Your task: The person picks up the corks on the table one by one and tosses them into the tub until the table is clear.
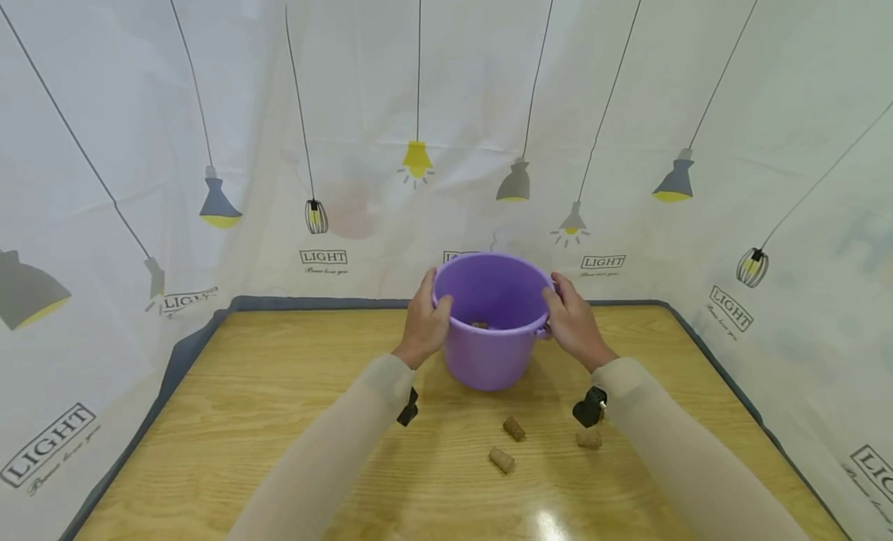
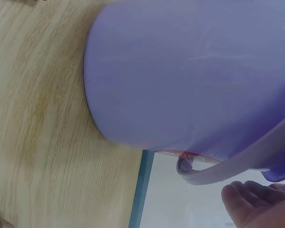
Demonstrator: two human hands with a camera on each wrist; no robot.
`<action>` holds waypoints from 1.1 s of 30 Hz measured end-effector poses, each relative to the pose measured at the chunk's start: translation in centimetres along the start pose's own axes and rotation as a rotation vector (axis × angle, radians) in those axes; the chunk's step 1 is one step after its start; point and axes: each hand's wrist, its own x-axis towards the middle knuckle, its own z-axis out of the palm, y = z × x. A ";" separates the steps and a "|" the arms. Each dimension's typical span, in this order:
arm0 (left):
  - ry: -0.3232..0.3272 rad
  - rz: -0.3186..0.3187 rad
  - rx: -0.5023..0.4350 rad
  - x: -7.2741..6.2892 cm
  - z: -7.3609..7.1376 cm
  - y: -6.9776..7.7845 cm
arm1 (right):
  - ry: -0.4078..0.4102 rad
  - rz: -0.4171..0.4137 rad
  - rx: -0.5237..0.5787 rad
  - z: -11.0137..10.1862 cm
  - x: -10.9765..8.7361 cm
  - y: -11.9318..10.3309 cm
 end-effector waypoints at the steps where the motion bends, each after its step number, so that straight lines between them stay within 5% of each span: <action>1: 0.000 -0.001 -0.002 0.0 0.0 0.0 | 0.005 -0.008 -0.006 -0.1 0.0 0.0; 13: -0.001 -0.010 -0.002 0.0 0.0 0.3 | 0.067 -0.096 -0.123 -1.1 -0.2 0.4; 33: 0.005 -0.011 0.013 0.0 0.0 0.1 | -0.015 -0.110 -0.223 -3.6 -1.8 2.1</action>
